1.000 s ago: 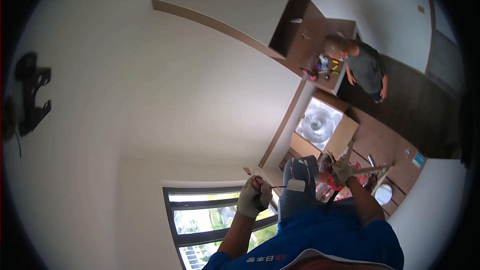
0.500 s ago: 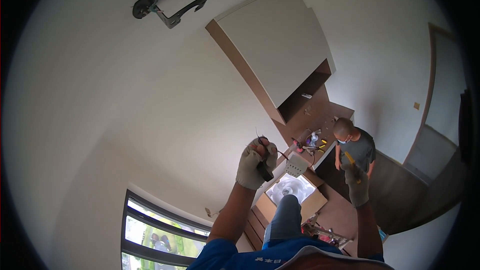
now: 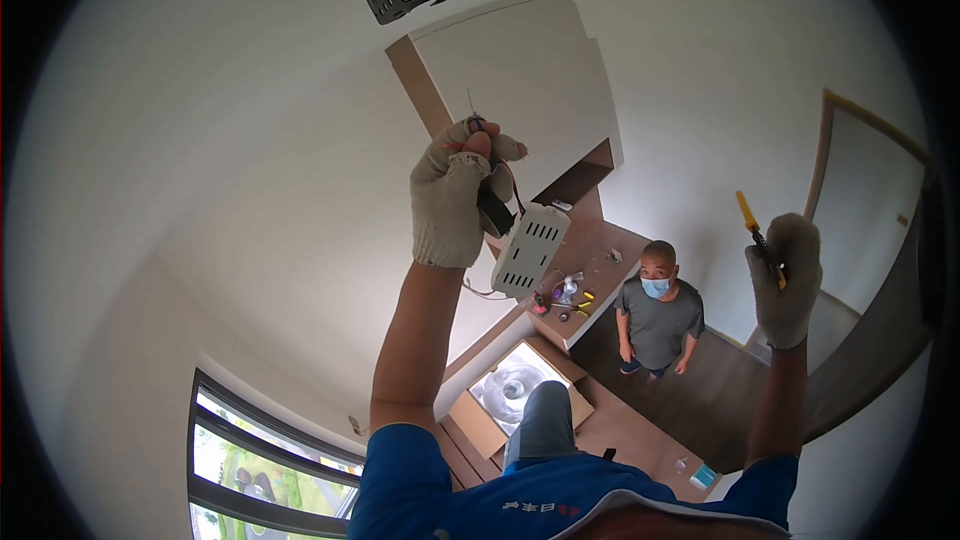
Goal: Assembling and installing a ceiling light fixture, including wiring and drilling.
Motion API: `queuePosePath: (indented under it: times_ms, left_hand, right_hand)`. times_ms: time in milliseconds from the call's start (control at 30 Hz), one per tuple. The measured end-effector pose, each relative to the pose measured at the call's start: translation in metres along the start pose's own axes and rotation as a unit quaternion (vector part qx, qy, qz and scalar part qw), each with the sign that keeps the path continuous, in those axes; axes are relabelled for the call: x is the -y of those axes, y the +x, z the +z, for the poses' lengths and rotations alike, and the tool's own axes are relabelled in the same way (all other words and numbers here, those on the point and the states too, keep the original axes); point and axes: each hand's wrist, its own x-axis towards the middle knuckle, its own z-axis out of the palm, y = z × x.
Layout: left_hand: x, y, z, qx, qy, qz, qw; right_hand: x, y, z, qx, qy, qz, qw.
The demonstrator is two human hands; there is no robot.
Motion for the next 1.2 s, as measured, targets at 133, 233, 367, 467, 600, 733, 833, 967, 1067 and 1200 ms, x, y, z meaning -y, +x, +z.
queuePosePath:
  times_ms: [133, 233, 367, 467, 600, 733, 833, 967, 1067, 1200]
  left_hand:
    - [-0.026, 0.001, 0.014, 0.01, 0.058, -0.02, 0.998]
    - [-0.029, 0.009, 0.016, 0.037, 0.049, -0.011, 0.998]
    - [-0.033, 0.016, 0.02, 0.07, 0.044, 0.04, 0.996]
    - [-0.044, 0.011, 0.043, 0.024, 0.15, 0.071, 0.986]
    - [-0.047, 0.022, 0.059, 0.065, 0.37, 0.255, 0.891]
    - [-0.052, 0.068, 0.074, 0.038, 0.398, 0.488, 0.776]
    - [-0.062, 0.08, 0.093, -0.004, 0.494, 0.484, 0.722]
    - [-0.059, 0.09, 0.102, -0.003, 0.508, 0.46, 0.728]
    - [-0.048, 0.075, 0.108, -0.052, 0.353, 0.439, 0.825]
    - [-0.038, 0.059, 0.117, -0.109, 0.179, 0.339, 0.917]
  right_hand:
    - [0.024, 0.013, -0.012, -0.003, 0.252, 0.257, 0.933]
    - [0.026, 0.026, -0.008, 0.099, 0.376, 0.215, 0.896]
    - [0.041, 0.047, 0.018, 0.08, 0.54, 0.164, 0.821]
    - [0.047, 0.067, 0.018, 0.075, 0.583, 0.168, 0.791]
    - [0.054, 0.091, 0.022, 0.131, 0.483, 0.157, 0.852]
    - [0.068, 0.12, 0.038, 0.154, 0.287, 0.072, 0.943]
    - [0.063, 0.141, 0.048, 0.126, 0.148, -0.031, 0.98]
    - [0.063, 0.163, 0.057, 0.156, 0.119, 0.034, 0.98]
    - [0.062, 0.169, 0.06, 0.149, 0.107, 0.016, 0.983]
    - [0.062, 0.168, 0.054, 0.149, 0.058, 0.022, 0.987]
